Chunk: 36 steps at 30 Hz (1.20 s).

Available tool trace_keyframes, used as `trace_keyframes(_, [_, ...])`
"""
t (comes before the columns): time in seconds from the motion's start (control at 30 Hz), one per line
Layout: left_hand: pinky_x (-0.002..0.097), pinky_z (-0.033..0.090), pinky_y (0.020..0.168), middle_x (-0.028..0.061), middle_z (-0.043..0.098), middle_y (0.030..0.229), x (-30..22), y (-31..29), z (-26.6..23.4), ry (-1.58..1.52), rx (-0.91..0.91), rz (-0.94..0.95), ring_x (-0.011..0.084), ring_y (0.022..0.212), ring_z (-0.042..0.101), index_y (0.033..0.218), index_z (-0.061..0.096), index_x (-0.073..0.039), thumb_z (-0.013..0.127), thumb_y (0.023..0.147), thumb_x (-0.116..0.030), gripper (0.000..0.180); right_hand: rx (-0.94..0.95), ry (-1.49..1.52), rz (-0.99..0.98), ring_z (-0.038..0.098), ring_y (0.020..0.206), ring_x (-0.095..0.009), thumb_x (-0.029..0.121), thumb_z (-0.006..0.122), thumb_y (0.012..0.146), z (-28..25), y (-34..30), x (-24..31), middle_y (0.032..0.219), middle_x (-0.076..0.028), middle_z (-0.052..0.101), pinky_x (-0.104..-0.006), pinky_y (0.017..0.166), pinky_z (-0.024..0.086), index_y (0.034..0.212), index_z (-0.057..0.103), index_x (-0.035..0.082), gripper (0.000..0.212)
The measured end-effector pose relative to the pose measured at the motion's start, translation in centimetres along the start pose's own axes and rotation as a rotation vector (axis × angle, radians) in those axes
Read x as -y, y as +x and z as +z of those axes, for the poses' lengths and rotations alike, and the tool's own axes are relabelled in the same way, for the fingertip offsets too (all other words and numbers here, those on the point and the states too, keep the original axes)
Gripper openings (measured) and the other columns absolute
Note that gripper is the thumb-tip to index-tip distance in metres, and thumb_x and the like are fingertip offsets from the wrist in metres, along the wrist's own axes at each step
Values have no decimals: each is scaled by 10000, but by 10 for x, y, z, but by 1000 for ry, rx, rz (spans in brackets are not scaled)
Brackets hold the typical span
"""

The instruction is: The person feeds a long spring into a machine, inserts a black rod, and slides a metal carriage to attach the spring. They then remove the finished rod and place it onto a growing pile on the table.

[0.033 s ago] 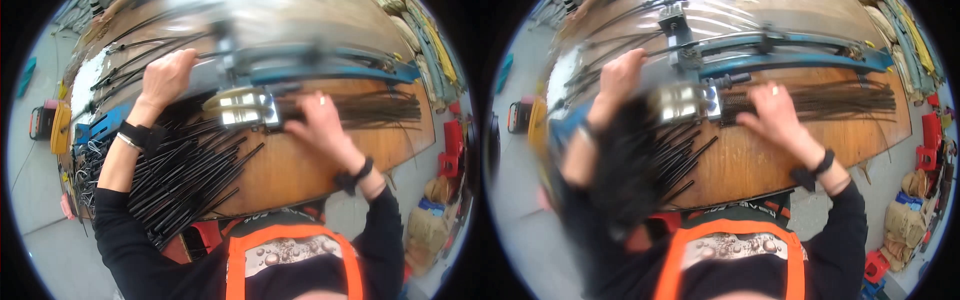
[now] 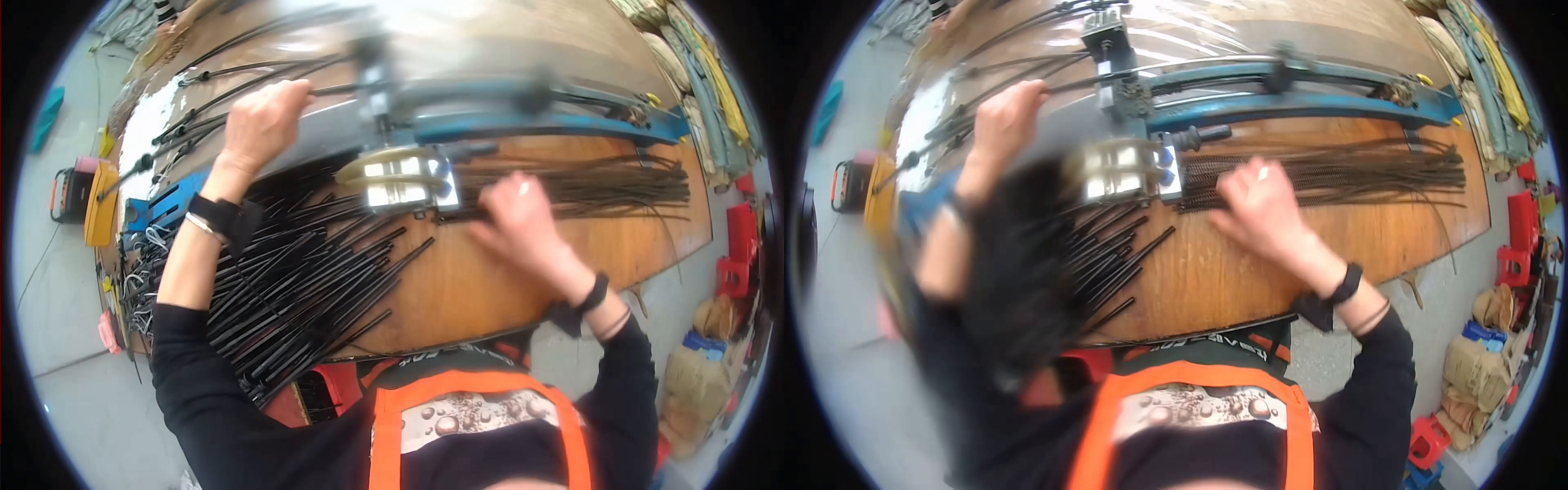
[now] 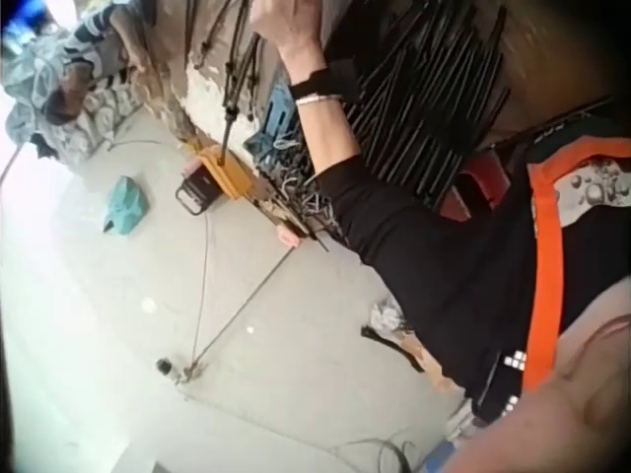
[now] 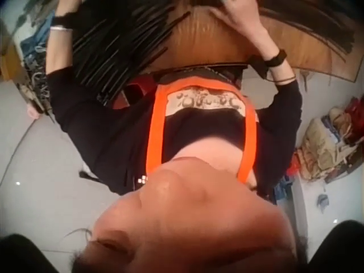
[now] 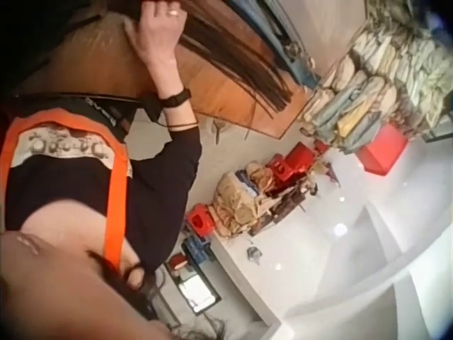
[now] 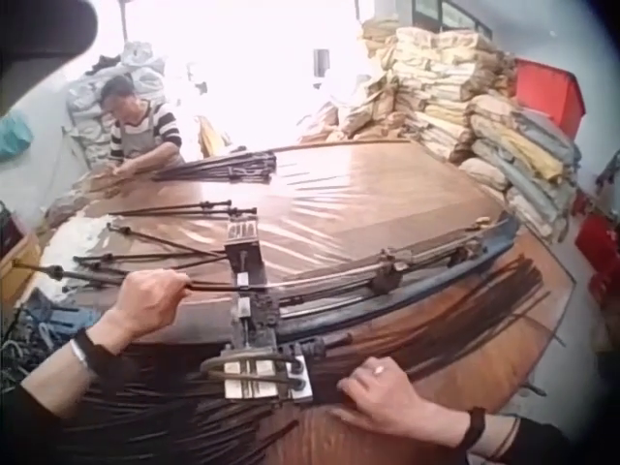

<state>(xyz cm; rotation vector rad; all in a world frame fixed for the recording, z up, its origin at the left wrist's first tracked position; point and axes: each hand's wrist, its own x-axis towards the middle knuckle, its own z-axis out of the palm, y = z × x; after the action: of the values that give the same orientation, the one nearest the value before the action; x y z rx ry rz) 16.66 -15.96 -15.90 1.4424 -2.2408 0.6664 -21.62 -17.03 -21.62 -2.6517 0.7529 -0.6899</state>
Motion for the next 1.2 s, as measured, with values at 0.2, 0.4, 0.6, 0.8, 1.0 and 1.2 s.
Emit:
trace_keyframes(0.2, [394, 461, 708, 44, 571, 742, 34, -39, -3, 167, -18, -9, 258, 724, 597, 935, 566, -140, 648, 861, -197, 124, 118, -397, -219, 531, 798, -282, 84, 701, 648, 23, -12, 10, 806, -87, 535, -381, 716, 435, 912, 590, 72, 287])
trace_keyframes(0.4, [370, 451, 710, 47, 577, 760, -76, -90, -25, -74, 252, -7, 225, 764, 587, 832, 591, -110, 657, 834, -184, 100, 165, -197, -160, 532, 776, -293, 34, 647, 663, 21, -3, 12, 813, -97, 558, -384, 706, 444, 930, 602, 56, 272])
trace_keyframes(0.6, [403, 484, 642, 106, 569, 828, -69, -122, -15, -241, 450, -134, 286, 786, 573, 1054, 637, -75, 659, 842, -148, 225, 283, 28, -2, 616, 750, -314, 42, 646, 758, 12, -4, 36, 820, -123, 641, -394, 651, 493, 989, 647, 40, 231])
trace_keyframes(0.8, [410, 521, 604, 117, 574, 842, -99, -86, -43, -367, 504, -94, 298, 777, 597, 1016, 629, -115, 601, 843, -102, 176, 295, 372, 291, 690, 793, -336, 155, 643, 914, 1, -1, 23, 876, -195, 697, -372, 710, 539, 1052, 699, 15, 204])
trace_keyframes(1.0, [408, 519, 575, 98, 550, 832, -131, -72, -57, -425, 470, -90, 288, 778, 593, 1063, 621, -127, 615, 825, -86, 242, 178, 484, 242, 671, 821, -340, 213, 657, 908, 12, -14, 15, 884, -177, 690, -383, 693, 521, 1026, 698, 62, 196])
trace_keyframes(1.2, [406, 510, 627, 130, 556, 828, -109, -70, -46, -566, 388, -30, 314, 778, 588, 1020, 618, -42, 637, 781, -25, 241, 58, 509, 158, 581, 692, -254, 133, 565, 954, 11, -3, 31, 740, -118, 586, -355, 633, 468, 1019, 678, -1, 186])
